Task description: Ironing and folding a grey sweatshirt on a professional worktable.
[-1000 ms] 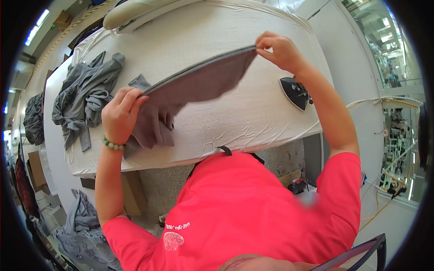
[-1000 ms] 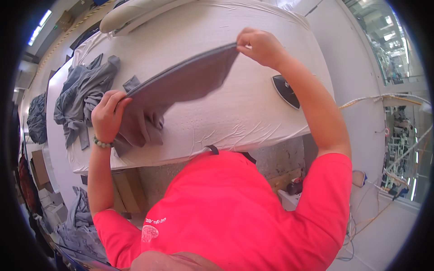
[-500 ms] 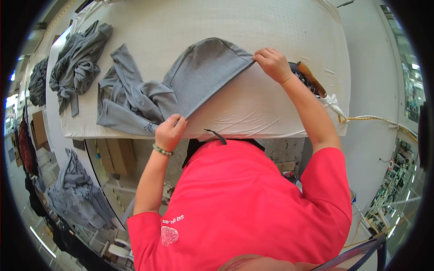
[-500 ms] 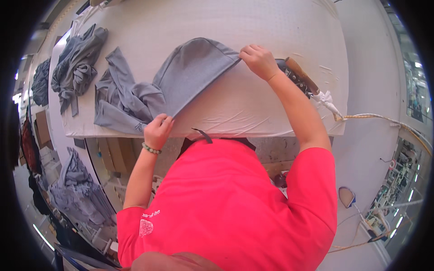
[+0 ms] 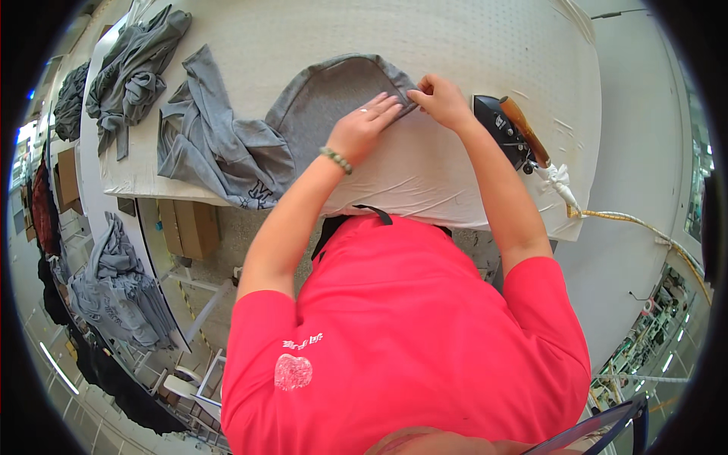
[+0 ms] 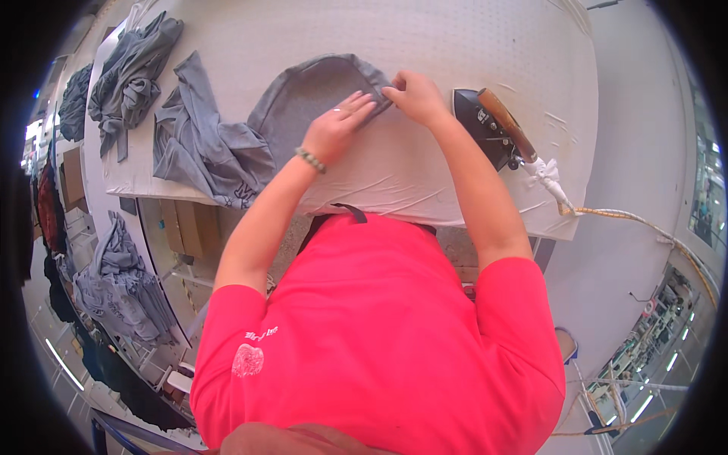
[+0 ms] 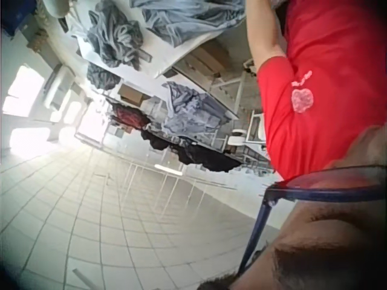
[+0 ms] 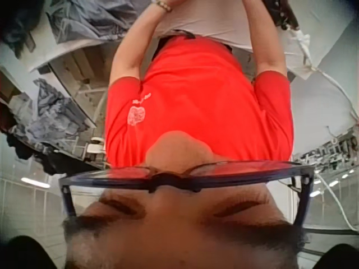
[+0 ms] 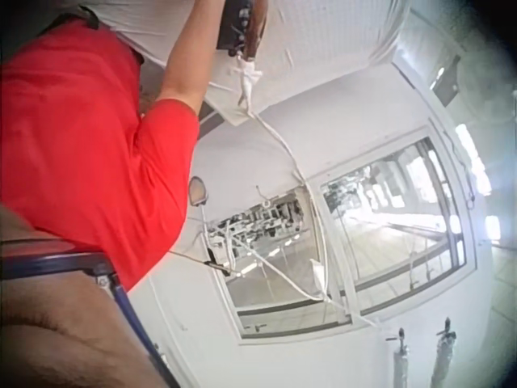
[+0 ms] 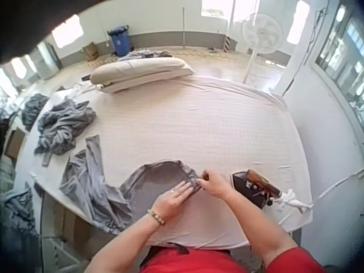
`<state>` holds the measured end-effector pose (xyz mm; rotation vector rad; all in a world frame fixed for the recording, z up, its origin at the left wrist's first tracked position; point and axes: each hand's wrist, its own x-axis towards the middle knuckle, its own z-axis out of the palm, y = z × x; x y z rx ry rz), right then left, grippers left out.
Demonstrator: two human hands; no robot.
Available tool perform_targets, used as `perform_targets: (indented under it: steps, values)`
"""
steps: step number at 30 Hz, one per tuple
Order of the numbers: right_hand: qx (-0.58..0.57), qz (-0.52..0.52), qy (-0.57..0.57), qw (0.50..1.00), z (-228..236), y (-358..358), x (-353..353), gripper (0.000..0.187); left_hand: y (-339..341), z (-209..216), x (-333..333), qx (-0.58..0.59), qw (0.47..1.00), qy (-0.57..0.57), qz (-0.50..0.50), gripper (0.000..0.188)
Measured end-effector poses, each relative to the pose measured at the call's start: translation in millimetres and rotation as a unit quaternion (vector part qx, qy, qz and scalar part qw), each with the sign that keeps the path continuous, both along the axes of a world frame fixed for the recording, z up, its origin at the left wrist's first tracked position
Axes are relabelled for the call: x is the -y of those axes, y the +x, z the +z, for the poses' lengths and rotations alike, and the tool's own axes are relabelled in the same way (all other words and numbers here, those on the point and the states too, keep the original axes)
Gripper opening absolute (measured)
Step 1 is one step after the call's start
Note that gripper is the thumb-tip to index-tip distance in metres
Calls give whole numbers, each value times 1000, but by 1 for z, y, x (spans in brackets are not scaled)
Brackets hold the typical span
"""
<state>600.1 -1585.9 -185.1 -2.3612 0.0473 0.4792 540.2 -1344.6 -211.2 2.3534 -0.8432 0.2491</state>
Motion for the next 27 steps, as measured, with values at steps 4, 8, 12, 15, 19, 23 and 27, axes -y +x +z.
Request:
perform_targets:
  steps: [4, 8, 12, 15, 19, 23, 27]
  values:
    - [40, -12, -35, 999, -15, -6, 6, 28, 14, -8, 27, 2, 995, 99, -27, 52]
    - [90, -31, -73, 993, -16, -16, 1, 30, 2, -2, 22, -43, 983, 173, -42, 62]
    - [311, 144, -91, 935, -27, -41, -5, 39, -6, 0, 18, -62, 982, 172, -54, 72]
    - [374, 233, -104, 892, -24, -62, 1, 48, -25, 4, 2, -94, 982, 164, -22, 75]
    - [306, 223, -123, 917, -23, -70, 11, 60, -58, 11, -24, -119, 975, 186, 6, 76]
    - [288, 211, -126, 926, -24, -70, 15, 63, -57, 12, -10, -133, 981, 139, 20, 75]
    - [276, 170, -99, 941, -11, -69, 20, 53, -14, 4, 31, -102, 992, 76, 0, 76]
